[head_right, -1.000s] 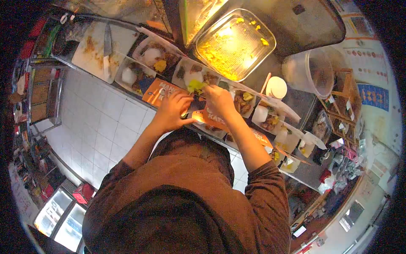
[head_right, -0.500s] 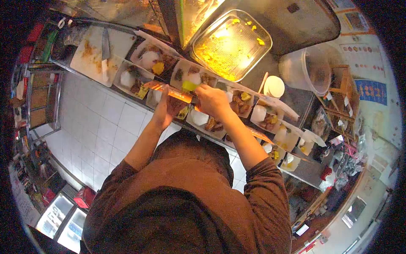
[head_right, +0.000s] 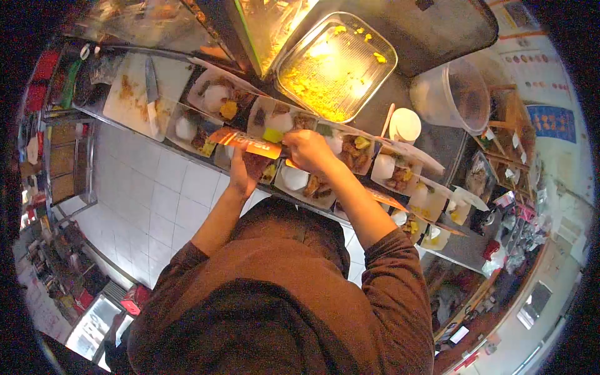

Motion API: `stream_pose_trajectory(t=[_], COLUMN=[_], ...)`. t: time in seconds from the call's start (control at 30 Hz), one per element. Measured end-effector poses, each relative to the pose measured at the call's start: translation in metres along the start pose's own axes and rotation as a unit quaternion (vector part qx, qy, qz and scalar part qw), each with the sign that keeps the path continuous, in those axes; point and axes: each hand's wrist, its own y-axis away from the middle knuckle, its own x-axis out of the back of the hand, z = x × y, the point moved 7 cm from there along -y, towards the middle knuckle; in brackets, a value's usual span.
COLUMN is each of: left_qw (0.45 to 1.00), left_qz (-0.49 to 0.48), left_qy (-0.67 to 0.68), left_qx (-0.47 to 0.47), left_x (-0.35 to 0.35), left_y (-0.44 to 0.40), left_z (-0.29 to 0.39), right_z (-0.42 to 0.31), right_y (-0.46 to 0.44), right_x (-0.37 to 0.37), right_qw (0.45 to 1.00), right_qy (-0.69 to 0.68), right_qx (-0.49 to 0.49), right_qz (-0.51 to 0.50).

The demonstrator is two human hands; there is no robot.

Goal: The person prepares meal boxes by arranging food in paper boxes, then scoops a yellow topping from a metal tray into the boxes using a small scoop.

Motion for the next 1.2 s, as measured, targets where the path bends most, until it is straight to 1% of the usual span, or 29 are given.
stream_pose_trajectory(t=[0.03,0.07,0.13,0.2,0.27,0.3,0.33,0.37,0.43,0.47,0.5,0.53,0.6,0.63,0.67,0.73,0.77,0.8,0.83,0.87,0.9,0.93,0.97,1.0,1.07,1.1,1.13,1.17,1.2], left_qw=[1.0,1.0,1.0,1.0,0.999,0.999,0.999,0.999,0.996,0.997,0.98,0.919,0.85,0.818,0.783,0.806,0.806,0.821,0.828,0.834,0.875,0.91,0.926,0.926,0.973,0.964,0.964,0.949,0.977], left_qz=[-0.021,-0.021,-0.012,-0.02,-0.026,-0.024,-0.021,-0.02,-0.05,-0.047,0.057,0.159,0.132,0.171,0.211,0.249,0.253,0.27,0.28,0.29,0.271,0.25,0.156,0.16,0.168,0.052,0.056,0.029,0.034], left_qy=[-0.008,-0.009,-0.003,-0.012,-0.018,-0.024,-0.029,-0.03,-0.046,-0.048,-0.163,-0.271,-0.284,-0.335,-0.384,-0.333,-0.332,-0.333,-0.33,-0.327,-0.279,-0.229,-0.155,-0.153,-0.12,-0.192,-0.188,-0.245,-0.159], left_qx=[-0.001,0.0,0.006,0.01,0.013,0.02,0.026,0.025,0.049,0.044,-0.101,-0.239,-0.424,-0.435,-0.441,-0.422,-0.421,-0.377,-0.357,-0.337,-0.289,-0.237,-0.306,-0.307,-0.106,-0.174,-0.177,-0.194,-0.14], left_x=[0.0,0.0,0.001,-0.001,0.001,0.005,0.009,0.005,-0.006,-0.002,0.015,0.024,0.019,0.02,0.013,-0.012,-0.003,0.021,0.032,0.042,0.046,0.049,0.044,0.051,0.077,0.077,0.075,0.059,0.067], left_y=[-0.001,0.0,0.001,0.006,0.007,0.006,0.005,0.01,0.024,0.029,0.036,0.049,0.063,0.062,0.061,0.047,0.021,-0.014,-0.024,-0.034,-0.039,-0.044,-0.041,-0.038,-0.043,-0.046,-0.038,-0.03,-0.041], left_z=[-0.001,-0.001,-0.001,-0.001,0.0,-0.003,-0.005,-0.001,0.007,0.01,0.033,0.057,0.111,0.136,0.159,0.187,0.193,0.193,0.192,0.191,0.183,0.173,0.172,0.172,0.147,0.145,0.147,0.151,0.144], right_z=[0.007,0.008,0.019,0.036,0.074,0.081,0.089,0.102,0.116,0.09,0.06,0.032,-0.015,-0.02,-0.026,-0.043,-0.046,-0.045,-0.039,-0.036,-0.034,-0.035,-0.05,-0.056,-0.067,-0.054,-0.035,-0.045,-0.054], right_y=[0.0,-0.001,0.0,-0.002,0.001,-0.002,0.001,0.008,0.02,0.021,0.021,0.021,0.016,0.008,-0.002,-0.03,-0.042,-0.057,-0.075,-0.092,-0.105,-0.116,-0.12,-0.123,-0.13,-0.137,-0.135,-0.136,-0.136], right_x=[-0.003,-0.002,0.002,0.006,-0.007,-0.013,-0.017,-0.018,-0.011,0.001,0.011,0.022,0.034,0.034,0.031,0.029,0.018,0.003,-0.008,-0.015,-0.029,-0.029,-0.018,-0.017,-0.024,-0.042,-0.059,-0.066,-0.074], right_qw=[1.0,1.0,0.996,0.996,0.975,0.964,0.964,0.951,0.93,0.906,0.868,0.868,0.804,0.808,0.808,0.844,0.821,0.821,0.879,0.925,0.926,0.962,0.975,0.976,0.99,0.991,0.992,0.988,0.979], right_qy=[-0.017,-0.019,-0.023,-0.024,-0.122,-0.204,-0.205,-0.166,-0.129,-0.254,-0.374,-0.375,-0.506,-0.514,-0.515,-0.483,-0.511,-0.51,-0.425,-0.334,-0.332,-0.215,-0.094,-0.095,0.044,0.068,0.068,0.124,0.179], right_qx=[-0.015,-0.016,-0.081,-0.09,-0.186,-0.172,-0.171,-0.261,-0.343,-0.335,-0.321,-0.317,-0.311,-0.284,-0.285,-0.232,-0.253,-0.253,-0.217,-0.176,-0.172,-0.122,-0.07,-0.068,-0.095,0.02,0.025,0.061,0.096], right_qz=[-0.015,-0.014,-0.03,-0.017,-0.009,-0.016,-0.016,-0.016,-0.017,-0.04,-0.064,-0.068,-0.033,-0.031,-0.033,-0.02,-0.027,-0.032,0.009,0.051,0.047,0.119,0.189,0.186,0.092,0.11,0.105,0.066,0.026])
